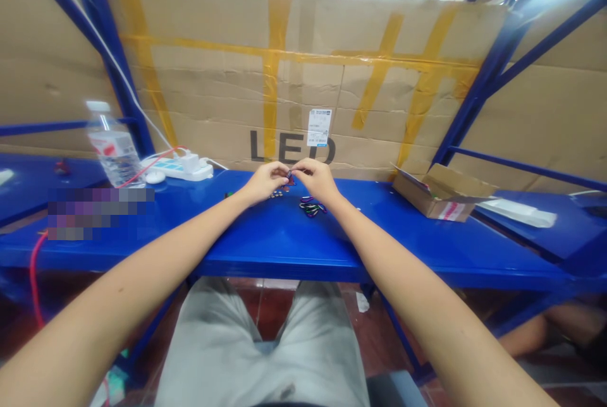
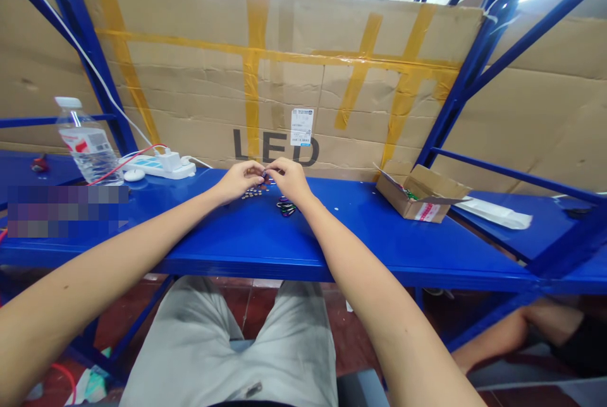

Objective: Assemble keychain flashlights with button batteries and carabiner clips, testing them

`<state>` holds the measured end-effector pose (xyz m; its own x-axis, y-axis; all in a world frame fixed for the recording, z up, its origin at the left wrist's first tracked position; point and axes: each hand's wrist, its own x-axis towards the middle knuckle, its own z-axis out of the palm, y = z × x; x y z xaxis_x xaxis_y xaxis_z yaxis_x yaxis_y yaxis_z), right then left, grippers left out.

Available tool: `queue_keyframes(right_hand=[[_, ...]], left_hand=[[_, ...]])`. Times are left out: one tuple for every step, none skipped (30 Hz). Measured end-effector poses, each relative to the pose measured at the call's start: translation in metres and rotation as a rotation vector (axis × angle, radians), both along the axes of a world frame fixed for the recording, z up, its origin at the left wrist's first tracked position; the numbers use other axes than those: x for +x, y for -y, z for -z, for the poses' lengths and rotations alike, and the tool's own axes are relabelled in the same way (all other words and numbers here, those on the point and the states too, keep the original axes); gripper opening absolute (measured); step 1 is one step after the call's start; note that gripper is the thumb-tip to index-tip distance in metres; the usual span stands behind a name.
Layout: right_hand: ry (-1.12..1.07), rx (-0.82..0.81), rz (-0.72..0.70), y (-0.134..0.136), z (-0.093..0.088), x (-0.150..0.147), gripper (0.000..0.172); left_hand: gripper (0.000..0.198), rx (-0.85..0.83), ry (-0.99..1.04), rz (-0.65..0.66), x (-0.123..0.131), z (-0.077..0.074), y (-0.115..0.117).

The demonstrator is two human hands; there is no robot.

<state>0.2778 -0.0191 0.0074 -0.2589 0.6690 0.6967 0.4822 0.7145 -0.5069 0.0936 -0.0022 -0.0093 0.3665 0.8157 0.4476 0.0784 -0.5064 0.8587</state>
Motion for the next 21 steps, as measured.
queue_keyframes(right_hand=[[-0.026,-0.003,-0.009,0.000,0.000,0.000,0.012],[-0.057,-0.012,-0.023,-0.001,0.000,0.001,0.011],[-0.087,-0.027,-0.046,-0.002,0.001,0.001,0.013],[-0.109,-0.046,-0.076,-0.003,0.002,0.001,0.016],[-0.119,-0.064,-0.105,-0.004,0.003,0.002,0.020],[-0.116,-0.078,-0.127,-0.006,0.005,0.002,0.024],[-0.102,-0.087,-0.139,-0.007,0.007,0.001,0.027],[-0.079,-0.089,-0.141,-0.008,0.009,0.001,0.029],[-0.051,-0.085,-0.135,-0.008,0.011,0.000,0.029],[-0.024,-0.078,-0.126,-0.009,0.012,0.000,0.029],[-0.001,-0.070,-0.118,-0.009,0.013,-0.001,0.028],[0.019,-0.061,-0.109,-0.008,0.013,-0.001,0.026],[0.036,-0.052,-0.099,-0.008,0.013,-0.002,0.023],[0.052,-0.044,-0.086,-0.008,0.013,-0.002,0.020],[0.066,-0.036,-0.074,-0.008,0.013,-0.002,0.017],[0.080,-0.027,-0.062,-0.008,0.013,-0.002,0.014],[0.094,-0.016,-0.051,-0.009,0.012,-0.002,0.012],[0.104,-0.005,-0.042,-0.009,0.012,-0.001,0.012],[0.113,0.004,-0.032,-0.010,0.013,-0.001,0.013],[0.121,0.009,-0.021,-0.012,0.013,0.000,0.015],[0.134,0.009,-0.008,-0.013,0.013,0.002,0.016]], left_hand=[[0.019,0.028,0.003,-0.001,0.000,0.000,0.000],[0.019,0.065,0.010,-0.005,-0.001,-0.001,-0.001],[0.019,0.108,0.021,-0.010,-0.001,-0.002,-0.001],[0.019,0.151,0.035,-0.015,-0.001,-0.002,-0.001],[0.019,0.189,0.050,-0.019,-0.002,-0.002,-0.002],[0.019,0.218,0.062,-0.019,-0.002,-0.002,-0.002],[0.019,0.239,0.072,-0.017,-0.002,-0.002,-0.003],[0.019,0.257,0.075,-0.016,-0.002,-0.002,-0.004],[0.020,0.278,0.069,-0.022,-0.003,-0.002,-0.004],[0.020,0.308,0.050,-0.036,-0.003,-0.002,-0.004],[0.019,0.344,0.023,-0.056,-0.003,-0.002,-0.004],[0.018,0.383,-0.009,-0.078,-0.003,-0.003,-0.003],[0.017,0.418,-0.043,-0.097,-0.003,-0.004,-0.002],[0.016,0.445,-0.073,-0.111,-0.002,-0.005,0.000],[0.015,0.462,-0.097,-0.118,-0.002,-0.006,0.001],[0.015,0.469,-0.115,-0.122,-0.002,-0.007,0.003],[0.016,0.470,-0.131,-0.124,-0.002,-0.008,0.005],[0.017,0.465,-0.145,-0.127,-0.002,-0.009,0.006],[0.018,0.456,-0.159,-0.129,-0.001,-0.009,0.007],[0.020,0.443,-0.171,-0.130,-0.002,-0.010,0.008],[0.021,0.429,-0.184,-0.130,-0.002,-0.010,0.008]])
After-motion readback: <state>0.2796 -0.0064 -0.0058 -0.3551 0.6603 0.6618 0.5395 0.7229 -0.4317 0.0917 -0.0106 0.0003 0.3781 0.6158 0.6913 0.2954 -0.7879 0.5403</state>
